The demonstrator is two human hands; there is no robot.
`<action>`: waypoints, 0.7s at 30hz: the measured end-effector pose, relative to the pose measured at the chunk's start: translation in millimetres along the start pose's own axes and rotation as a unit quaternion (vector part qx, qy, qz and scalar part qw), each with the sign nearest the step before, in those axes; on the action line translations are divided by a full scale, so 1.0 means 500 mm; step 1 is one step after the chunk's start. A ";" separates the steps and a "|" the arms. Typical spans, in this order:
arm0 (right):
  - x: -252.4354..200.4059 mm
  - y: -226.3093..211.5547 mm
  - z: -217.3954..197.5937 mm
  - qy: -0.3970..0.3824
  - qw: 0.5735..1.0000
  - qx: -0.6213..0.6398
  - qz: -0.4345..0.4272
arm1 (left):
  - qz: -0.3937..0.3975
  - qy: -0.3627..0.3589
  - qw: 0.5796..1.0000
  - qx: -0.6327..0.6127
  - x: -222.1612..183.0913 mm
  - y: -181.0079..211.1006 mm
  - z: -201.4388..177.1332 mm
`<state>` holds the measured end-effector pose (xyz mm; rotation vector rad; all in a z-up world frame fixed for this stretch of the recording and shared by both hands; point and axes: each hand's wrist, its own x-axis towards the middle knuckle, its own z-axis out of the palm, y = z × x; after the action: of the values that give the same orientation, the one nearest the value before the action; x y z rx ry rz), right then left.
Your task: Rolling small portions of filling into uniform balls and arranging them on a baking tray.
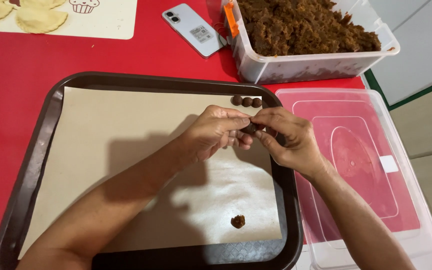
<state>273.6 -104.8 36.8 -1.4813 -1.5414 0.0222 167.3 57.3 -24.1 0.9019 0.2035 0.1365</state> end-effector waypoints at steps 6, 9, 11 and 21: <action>-0.004 -0.005 0.001 0.016 0.999 -0.026 -0.029 | -0.036 -0.014 0.999 -0.007 -0.011 0.018 0.014; -0.009 -0.001 0.004 0.026 0.999 -0.029 -0.035 | -0.050 -0.023 0.998 -0.017 -0.013 0.016 0.014; -0.007 -0.009 0.005 0.026 0.999 -0.020 -0.036 | -0.037 -0.033 0.999 0.002 -0.017 0.017 0.015; -0.023 -0.004 0.008 0.034 0.999 -0.006 -0.033 | -0.052 -0.063 0.996 0.019 -0.028 0.022 0.020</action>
<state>267.4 -111.9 29.0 -1.4249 -1.5372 -0.0758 155.8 53.7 -7.5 0.9320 0.1354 -0.0209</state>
